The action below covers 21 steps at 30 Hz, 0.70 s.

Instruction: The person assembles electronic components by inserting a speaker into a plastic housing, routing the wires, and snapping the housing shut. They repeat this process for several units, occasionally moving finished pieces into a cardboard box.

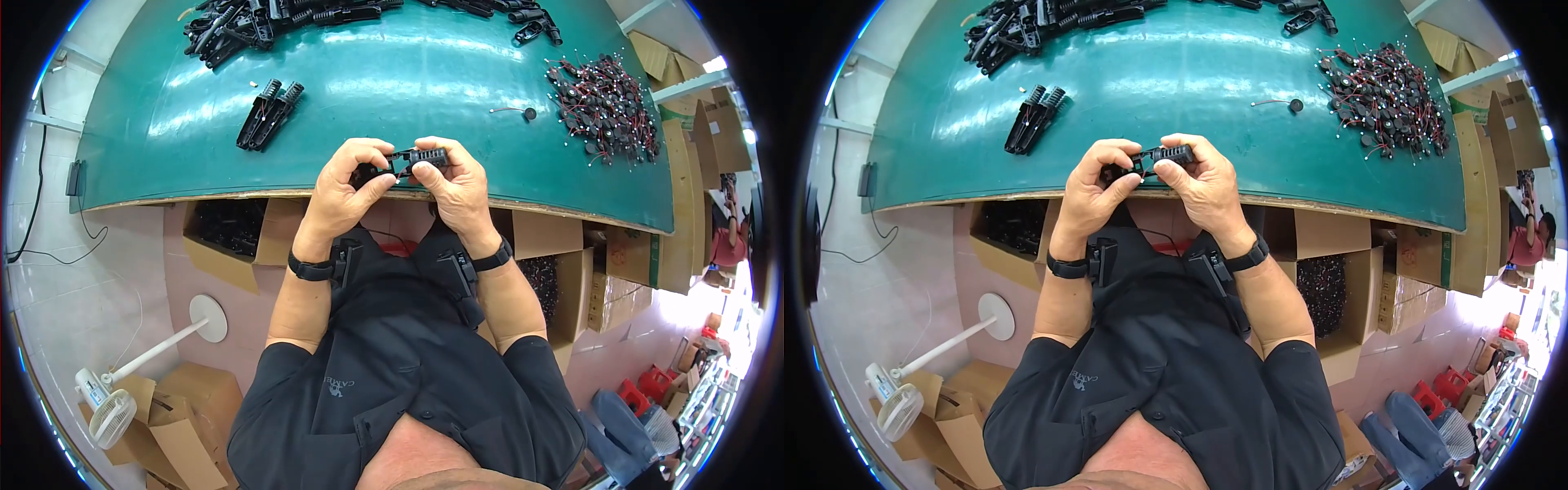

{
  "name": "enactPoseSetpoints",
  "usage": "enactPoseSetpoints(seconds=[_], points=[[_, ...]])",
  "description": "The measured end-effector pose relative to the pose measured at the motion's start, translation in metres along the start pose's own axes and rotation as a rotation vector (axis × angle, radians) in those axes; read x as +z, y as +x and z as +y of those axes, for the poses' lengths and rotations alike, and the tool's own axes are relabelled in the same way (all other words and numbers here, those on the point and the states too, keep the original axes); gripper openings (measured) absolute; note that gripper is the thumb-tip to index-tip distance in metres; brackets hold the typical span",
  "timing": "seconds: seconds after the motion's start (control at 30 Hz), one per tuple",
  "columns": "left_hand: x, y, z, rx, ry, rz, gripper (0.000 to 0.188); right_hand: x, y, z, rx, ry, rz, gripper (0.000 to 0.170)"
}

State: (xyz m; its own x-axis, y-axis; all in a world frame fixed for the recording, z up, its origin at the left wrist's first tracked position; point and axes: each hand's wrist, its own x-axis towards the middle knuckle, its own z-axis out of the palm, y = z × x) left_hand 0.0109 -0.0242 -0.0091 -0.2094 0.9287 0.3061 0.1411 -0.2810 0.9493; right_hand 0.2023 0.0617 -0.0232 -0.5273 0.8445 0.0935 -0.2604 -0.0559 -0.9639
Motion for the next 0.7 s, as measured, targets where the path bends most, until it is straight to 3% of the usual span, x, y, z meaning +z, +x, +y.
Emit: enactPoseSetpoints(seconds=[0.2, 0.7], points=[[0.006, 0.001, 0.005, 0.221, 0.293, 0.010, 0.027, 0.003, -0.001, 0.001, -0.021, -0.017, 0.016, 0.037], [0.020, -0.005, -0.002, 0.244, 0.297, 0.152, 0.020, 0.005, -0.003, 0.001, -0.050, -0.092, 0.058, 0.037]])
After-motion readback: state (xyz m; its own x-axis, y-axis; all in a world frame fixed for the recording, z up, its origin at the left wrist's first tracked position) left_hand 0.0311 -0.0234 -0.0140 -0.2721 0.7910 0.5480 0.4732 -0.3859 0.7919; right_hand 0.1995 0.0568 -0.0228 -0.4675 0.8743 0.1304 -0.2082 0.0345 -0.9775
